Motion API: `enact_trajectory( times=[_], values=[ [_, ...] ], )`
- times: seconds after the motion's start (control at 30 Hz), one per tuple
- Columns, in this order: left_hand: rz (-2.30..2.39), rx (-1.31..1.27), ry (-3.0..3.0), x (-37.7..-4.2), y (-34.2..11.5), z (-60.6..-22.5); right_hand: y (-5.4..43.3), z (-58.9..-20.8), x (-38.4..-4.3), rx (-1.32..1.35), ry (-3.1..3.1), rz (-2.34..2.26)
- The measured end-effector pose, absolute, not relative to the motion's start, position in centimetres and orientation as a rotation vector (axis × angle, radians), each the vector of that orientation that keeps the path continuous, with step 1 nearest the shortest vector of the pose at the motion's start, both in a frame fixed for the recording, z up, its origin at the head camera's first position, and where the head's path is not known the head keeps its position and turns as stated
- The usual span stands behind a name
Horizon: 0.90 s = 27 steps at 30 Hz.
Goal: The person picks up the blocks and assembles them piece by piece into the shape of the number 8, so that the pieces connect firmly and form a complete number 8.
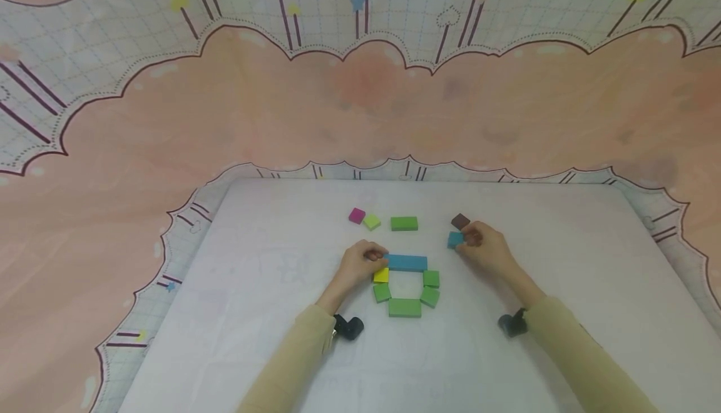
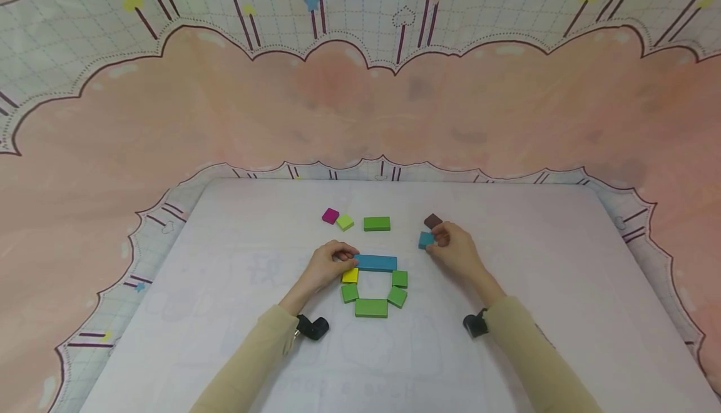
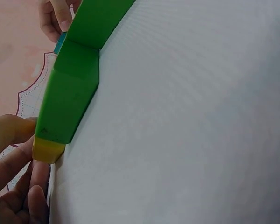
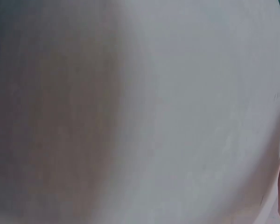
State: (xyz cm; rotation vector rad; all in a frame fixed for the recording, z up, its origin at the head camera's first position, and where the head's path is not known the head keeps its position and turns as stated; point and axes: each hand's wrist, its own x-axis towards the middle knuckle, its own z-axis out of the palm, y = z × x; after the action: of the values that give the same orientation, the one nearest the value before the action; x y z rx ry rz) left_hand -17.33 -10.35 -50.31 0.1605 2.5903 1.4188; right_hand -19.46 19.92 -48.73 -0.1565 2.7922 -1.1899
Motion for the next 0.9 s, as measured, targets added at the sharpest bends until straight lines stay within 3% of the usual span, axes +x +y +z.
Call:
enact_trajectory(
  times=[0.9],
  values=[
    [1.399, 0.189, 2.609, -17.2, -10.5, -50.3, 16.5, -48.1, -18.9, -0.239, 2.734, -1.180]
  ],
)
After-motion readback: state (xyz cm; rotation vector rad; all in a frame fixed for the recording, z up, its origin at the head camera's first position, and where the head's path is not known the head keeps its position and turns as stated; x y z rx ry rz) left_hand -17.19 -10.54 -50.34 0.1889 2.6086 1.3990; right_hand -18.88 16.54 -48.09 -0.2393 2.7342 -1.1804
